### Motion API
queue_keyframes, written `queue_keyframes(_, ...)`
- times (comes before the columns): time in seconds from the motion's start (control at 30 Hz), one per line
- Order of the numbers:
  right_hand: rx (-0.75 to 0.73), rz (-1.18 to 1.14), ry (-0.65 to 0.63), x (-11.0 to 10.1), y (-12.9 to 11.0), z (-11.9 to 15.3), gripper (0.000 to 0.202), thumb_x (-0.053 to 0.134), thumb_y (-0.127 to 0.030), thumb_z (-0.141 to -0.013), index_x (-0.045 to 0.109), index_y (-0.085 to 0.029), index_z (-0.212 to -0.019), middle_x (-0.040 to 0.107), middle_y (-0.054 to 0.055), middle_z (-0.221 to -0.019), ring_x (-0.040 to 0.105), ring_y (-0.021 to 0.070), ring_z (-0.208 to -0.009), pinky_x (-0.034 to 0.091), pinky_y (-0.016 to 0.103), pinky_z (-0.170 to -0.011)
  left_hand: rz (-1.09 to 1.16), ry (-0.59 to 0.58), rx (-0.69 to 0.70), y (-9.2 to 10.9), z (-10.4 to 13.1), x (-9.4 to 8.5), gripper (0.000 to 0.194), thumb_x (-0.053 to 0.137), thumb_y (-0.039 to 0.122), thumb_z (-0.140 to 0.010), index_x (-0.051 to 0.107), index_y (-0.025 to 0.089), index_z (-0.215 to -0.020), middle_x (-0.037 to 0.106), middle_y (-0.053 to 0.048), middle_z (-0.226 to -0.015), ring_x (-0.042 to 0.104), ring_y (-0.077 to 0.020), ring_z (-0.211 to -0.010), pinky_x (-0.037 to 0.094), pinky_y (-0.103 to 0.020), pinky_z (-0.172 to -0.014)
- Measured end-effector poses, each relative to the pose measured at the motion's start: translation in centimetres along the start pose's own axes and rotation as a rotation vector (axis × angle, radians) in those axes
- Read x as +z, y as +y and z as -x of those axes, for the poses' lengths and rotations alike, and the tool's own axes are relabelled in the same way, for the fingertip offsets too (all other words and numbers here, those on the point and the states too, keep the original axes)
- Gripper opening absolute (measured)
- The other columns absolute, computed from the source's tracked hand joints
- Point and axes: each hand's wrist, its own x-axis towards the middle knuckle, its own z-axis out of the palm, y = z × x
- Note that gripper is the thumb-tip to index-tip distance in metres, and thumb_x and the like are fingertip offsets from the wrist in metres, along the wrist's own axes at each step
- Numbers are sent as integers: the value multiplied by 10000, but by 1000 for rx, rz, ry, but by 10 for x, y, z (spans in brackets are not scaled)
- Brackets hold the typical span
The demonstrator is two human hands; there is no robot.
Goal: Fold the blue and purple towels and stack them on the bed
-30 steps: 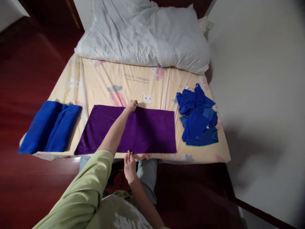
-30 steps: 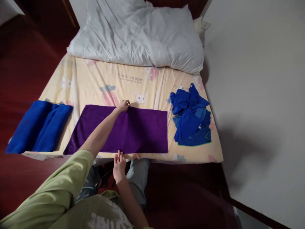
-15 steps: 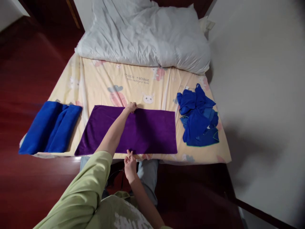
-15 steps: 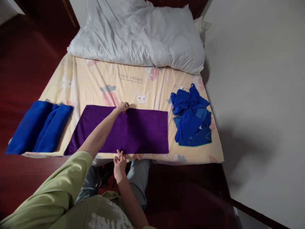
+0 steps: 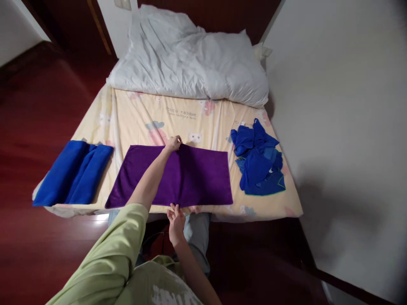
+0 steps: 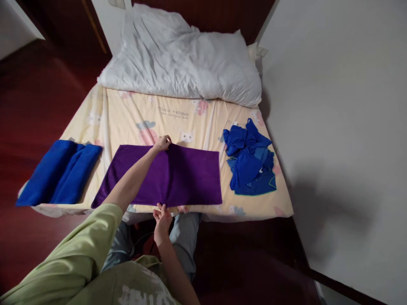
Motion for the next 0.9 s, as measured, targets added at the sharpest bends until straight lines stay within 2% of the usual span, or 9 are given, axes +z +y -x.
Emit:
queue_keyframes(0.2,-216,135,-19,-14,-27,24,446,662,-587,-837,717,-155,-934,767,143,-1077,711,221,-788,567,364,-738,80,76,34,35,30,-41,182,539,231,-944,639,139,-1065,690,-36,-677,637,-123,-546,533,-220,-611)
queue_keyframes(0.33,-399,217,-37,-28,-71,34,436,652,-594,-836,715,-162,-825,752,97,-821,654,179,-644,514,294,-613,128,141,89,59,57,-83,180,572,283,-936,634,144,-1032,703,-42,-716,652,-121,-565,534,-215,-596)
queue_keyframes(0.43,-565,330,-92,-39,-131,38,450,629,-613,-857,666,-188,-716,617,16,-607,534,126,-534,418,240,-525,246,230,157,72,87,-126,191,622,316,-899,646,142,-974,687,-38,-697,629,-118,-549,512,-216,-567)
queue_keyframes(0.5,-722,382,-108,-41,-183,41,486,635,-626,-853,577,-199,-629,477,-41,-520,411,93,-478,319,220,-475,323,300,228,79,112,-159,206,654,333,-857,663,138,-923,671,-32,-676,598,-110,-537,471,-199,-527)
queue_keyframes(0.57,-873,432,-117,-36,-240,46,499,641,-632,-847,523,-206,-615,416,-64,-531,354,80,-482,276,218,-470,361,373,313,86,139,-191,245,675,366,-819,687,138,-907,677,-33,-695,582,-103,-552,438,-184,-506)
queue_keyframes(0.7,-1250,562,-140,-8,-346,65,519,675,-604,-815,505,-188,-556,485,-25,-631,417,78,-586,340,230,-560,404,522,449,105,194,-247,342,713,422,-758,732,130,-935,715,-48,-775,609,-110,-631,465,-188,-562)
queue_keyframes(0.8,-1340,580,-200,21,-399,87,498,651,-586,-825,541,-163,-587,471,-35,-623,414,59,-588,326,224,-574,388,634,509,120,230,-279,375,726,430,-741,748,120,-951,720,-53,-792,626,-117,-665,492,-197,-604)
queue_keyframes(0.9,-1314,565,-259,46,-427,111,511,660,-606,-813,556,-151,-604,444,-57,-571,413,46,-568,322,206,-570,354,715,517,128,257,-301,403,726,445,-745,754,124,-987,714,-48,-776,625,-120,-658,502,-206,-606)
